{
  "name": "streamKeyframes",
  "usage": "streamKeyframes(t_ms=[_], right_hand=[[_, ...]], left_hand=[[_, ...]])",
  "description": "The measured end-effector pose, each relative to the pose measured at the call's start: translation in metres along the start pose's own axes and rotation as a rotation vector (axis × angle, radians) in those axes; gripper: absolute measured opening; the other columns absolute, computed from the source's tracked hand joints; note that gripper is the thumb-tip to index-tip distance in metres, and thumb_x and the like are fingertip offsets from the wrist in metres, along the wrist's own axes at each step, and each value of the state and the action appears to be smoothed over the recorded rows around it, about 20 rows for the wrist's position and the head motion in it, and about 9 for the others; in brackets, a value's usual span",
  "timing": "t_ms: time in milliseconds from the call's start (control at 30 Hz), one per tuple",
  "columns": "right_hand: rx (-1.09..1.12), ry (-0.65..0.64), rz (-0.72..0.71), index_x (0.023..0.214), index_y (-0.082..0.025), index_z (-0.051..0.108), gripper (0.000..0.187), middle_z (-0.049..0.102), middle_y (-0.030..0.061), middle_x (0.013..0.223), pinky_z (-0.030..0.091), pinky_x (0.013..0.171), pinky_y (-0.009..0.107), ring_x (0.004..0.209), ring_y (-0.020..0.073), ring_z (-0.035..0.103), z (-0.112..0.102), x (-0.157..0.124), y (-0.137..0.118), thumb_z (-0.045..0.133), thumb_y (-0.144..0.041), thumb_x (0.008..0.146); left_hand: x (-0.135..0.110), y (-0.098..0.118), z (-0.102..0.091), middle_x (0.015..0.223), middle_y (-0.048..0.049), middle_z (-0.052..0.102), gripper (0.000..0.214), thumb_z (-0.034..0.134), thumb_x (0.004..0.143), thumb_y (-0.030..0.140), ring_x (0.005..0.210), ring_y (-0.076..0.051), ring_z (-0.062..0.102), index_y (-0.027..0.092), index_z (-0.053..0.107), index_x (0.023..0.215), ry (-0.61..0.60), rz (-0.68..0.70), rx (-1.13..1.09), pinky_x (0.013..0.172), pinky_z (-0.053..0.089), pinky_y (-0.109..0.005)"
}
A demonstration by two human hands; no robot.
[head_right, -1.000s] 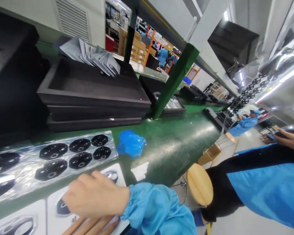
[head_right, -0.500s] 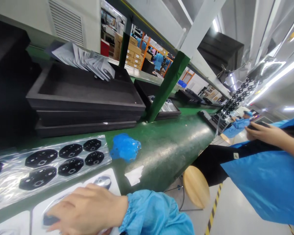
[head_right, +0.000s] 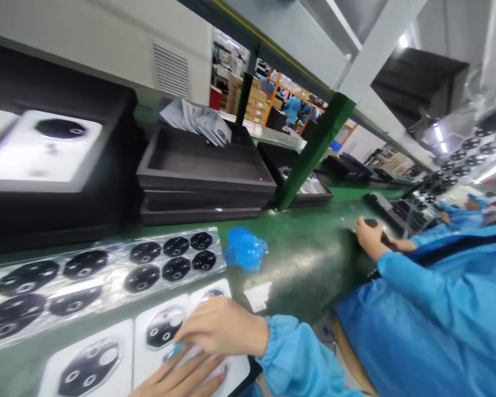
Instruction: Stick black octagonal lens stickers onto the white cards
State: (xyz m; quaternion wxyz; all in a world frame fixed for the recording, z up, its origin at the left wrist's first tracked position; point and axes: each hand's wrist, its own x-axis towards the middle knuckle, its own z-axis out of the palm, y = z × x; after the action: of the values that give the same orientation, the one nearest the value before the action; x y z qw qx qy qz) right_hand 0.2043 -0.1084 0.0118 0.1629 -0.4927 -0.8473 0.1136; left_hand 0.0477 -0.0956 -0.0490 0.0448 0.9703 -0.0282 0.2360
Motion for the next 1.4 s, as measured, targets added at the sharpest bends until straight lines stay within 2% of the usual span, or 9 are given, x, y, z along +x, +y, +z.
streamKeyframes(t_ms=[133,267,433,567,700,833,1067,1233,1400], right_hand=[[-0.004,0.269,0.247,0.098,-0.017,0.065,0.018,0.071,-0.0002,0.084,0.052,0.065,0.02,0.068,0.0102,0.066,-0.02,-0.002,0.028,0.048,-0.013,0.093],[-0.033,0.416,0.379,0.091,-0.014,0.064,0.013,0.068,0.001,0.08,0.054,0.066,0.027,0.066,0.0125,0.065,-0.032,0.007,0.074,0.052,-0.017,0.094],[-0.075,0.492,0.408,0.083,-0.016,0.067,0.012,0.068,0.0062,0.089,0.051,0.081,0.043,0.092,0.023,0.061,-0.022,0.011,0.106,0.057,-0.019,0.089],[-0.109,0.547,0.386,0.096,-0.019,0.068,0.02,0.065,0.0118,0.108,0.046,0.086,0.054,0.104,0.0319,0.054,-0.019,0.007,0.101,0.049,-0.021,0.09],[-0.045,0.426,0.202,0.09,-0.021,0.067,0.022,0.068,0.0053,0.092,0.051,0.081,0.038,0.089,0.0216,0.06,-0.024,0.007,0.078,0.046,-0.021,0.094],[0.049,0.215,0.013,0.075,-0.021,0.065,0.021,0.065,-0.0027,0.074,0.051,0.064,0.021,0.071,0.0119,0.06,-0.016,0.011,0.054,0.053,-0.015,0.091],[-0.031,0.168,0.036,0.071,-0.017,0.061,0.025,0.06,0.0013,0.073,0.046,0.063,0.029,0.069,0.0161,0.054,-0.003,0.008,0.051,0.048,-0.007,0.09],[-0.07,0.182,0.059,0.07,-0.016,0.059,0.028,0.059,0.0021,0.073,0.043,0.061,0.03,0.069,0.017,0.053,-0.003,0.006,0.051,0.043,-0.006,0.09],[-0.089,0.184,0.06,0.069,-0.016,0.058,0.029,0.058,0.0026,0.071,0.043,0.059,0.031,0.068,0.0178,0.053,0.0,0.007,0.047,0.041,-0.005,0.09]], left_hand=[[-0.009,-0.01,-0.02,0.127,0.005,0.059,0.031,0.041,0.099,0.026,0.112,-0.014,0.057,0.024,0.054,0.127,-0.025,0.155,0.141,0.097,0.044,-0.025],[-0.006,-0.01,-0.036,0.129,0.0045,0.058,0.034,0.032,0.102,0.024,0.116,-0.015,0.056,0.021,0.052,0.129,-0.128,0.141,0.122,0.094,0.045,-0.029],[-0.005,-0.006,-0.048,0.137,0.0037,0.05,0.037,0.028,0.103,0.024,0.125,-0.016,0.048,0.019,0.043,0.136,-0.278,0.076,0.032,0.101,0.039,-0.034],[-0.007,-0.006,-0.043,0.136,0.0056,0.051,0.036,0.03,0.103,0.03,0.127,-0.015,0.045,0.02,0.044,0.134,-0.241,0.043,0.008,0.104,0.035,-0.035],[-0.008,-0.007,-0.034,0.133,0.0092,0.054,0.033,0.031,0.103,0.028,0.126,-0.014,0.044,0.024,0.05,0.129,-0.151,0.032,0.062,0.103,0.034,-0.035],[-0.004,-0.011,-0.036,0.133,0.0098,0.053,0.039,0.022,0.103,0.021,0.126,-0.013,0.044,0.024,0.049,0.13,-0.221,0.074,0.074,0.1,0.037,-0.034],[0.004,-0.018,-0.042,0.135,0.0092,0.051,0.038,0.022,0.103,0.022,0.126,-0.013,0.044,0.022,0.045,0.134,-0.312,0.098,0.062,0.1,0.037,-0.034],[0.001,-0.014,-0.036,0.133,0.0115,0.053,0.035,0.028,0.103,0.025,0.128,-0.012,0.041,0.026,0.049,0.131,-0.223,0.025,0.049,0.104,0.033,-0.034],[-0.003,-0.01,-0.033,0.134,0.0106,0.052,0.035,0.029,0.103,0.027,0.129,-0.013,0.039,0.026,0.048,0.132,-0.24,0.011,0.033,0.106,0.031,-0.034]])
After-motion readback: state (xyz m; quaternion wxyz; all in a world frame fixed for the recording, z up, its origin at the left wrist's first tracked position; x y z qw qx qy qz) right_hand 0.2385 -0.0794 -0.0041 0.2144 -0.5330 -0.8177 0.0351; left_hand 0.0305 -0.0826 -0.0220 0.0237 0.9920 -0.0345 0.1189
